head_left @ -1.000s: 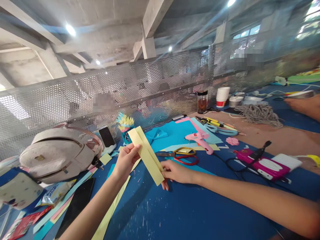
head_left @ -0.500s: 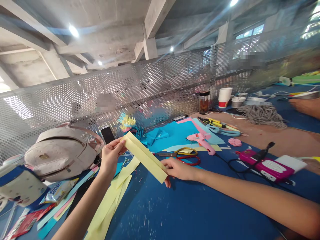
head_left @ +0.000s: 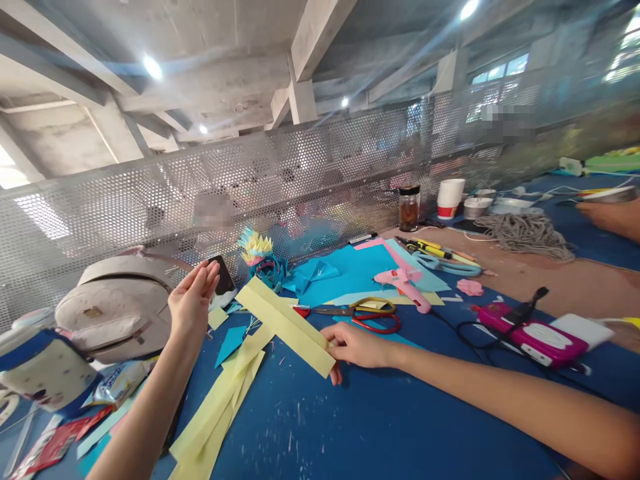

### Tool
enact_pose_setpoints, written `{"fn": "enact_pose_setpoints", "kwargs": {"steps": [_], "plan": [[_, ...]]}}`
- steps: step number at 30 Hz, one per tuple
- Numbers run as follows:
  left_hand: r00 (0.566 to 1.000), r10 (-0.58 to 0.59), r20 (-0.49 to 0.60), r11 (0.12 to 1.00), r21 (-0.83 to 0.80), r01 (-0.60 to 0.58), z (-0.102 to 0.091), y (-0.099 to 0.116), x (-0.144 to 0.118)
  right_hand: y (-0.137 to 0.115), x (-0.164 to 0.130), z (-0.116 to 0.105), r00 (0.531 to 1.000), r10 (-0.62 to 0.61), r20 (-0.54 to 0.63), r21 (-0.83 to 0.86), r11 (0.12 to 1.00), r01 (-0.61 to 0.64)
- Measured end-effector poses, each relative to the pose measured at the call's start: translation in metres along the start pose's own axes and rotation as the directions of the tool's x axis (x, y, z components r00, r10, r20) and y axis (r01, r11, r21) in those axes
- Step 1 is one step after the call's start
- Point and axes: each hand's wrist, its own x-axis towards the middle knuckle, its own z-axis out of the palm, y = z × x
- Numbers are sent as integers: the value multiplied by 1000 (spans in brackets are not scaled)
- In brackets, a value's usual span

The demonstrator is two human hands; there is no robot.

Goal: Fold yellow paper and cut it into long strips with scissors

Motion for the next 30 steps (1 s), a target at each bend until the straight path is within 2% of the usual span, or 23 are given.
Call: {"fn": "enact_pose_setpoints", "kwargs": {"steps": [3,6,7,9,11,13,15,17,20,23,27,30], "plan": [[992,-112,61,993,42,110,-13,-12,-12,6,3,4,999,-23,-35,18,1000,23],[947,-270,176,962,87,258,-13,-34,-49,12,5,6,985,-82,-154,-29,996,78],[913,-336,231,942,101,321,-10,-41,-64,13,5,6,974,-102,-200,-70,993,90],[805,-492,332,866,94,491,2,-52,-94,14,4,7,948,-141,-285,-200,976,85],[731,-536,421,828,97,552,18,-58,-120,13,2,9,915,-192,-354,-393,919,41],[665,-542,513,817,137,560,36,-61,-138,11,0,12,882,-255,-397,-593,804,-34],[667,-553,499,816,165,554,51,-63,-147,11,-2,15,866,-300,-400,-715,694,-89],[678,-566,469,811,167,561,62,-66,-149,11,-3,17,865,-307,-396,-729,678,-94],[678,-540,499,820,130,557,66,-71,-142,13,-5,17,868,-286,-407,-627,778,-37],[693,-483,534,847,86,525,60,-72,-133,13,-6,14,879,-246,-409,-502,865,8],[753,-479,451,874,169,456,48,-66,-118,16,-4,12,915,-171,-366,-291,955,62],[810,-449,377,894,207,398,40,-56,-104,16,-2,12,962,-111,-250,-102,991,88]]}}
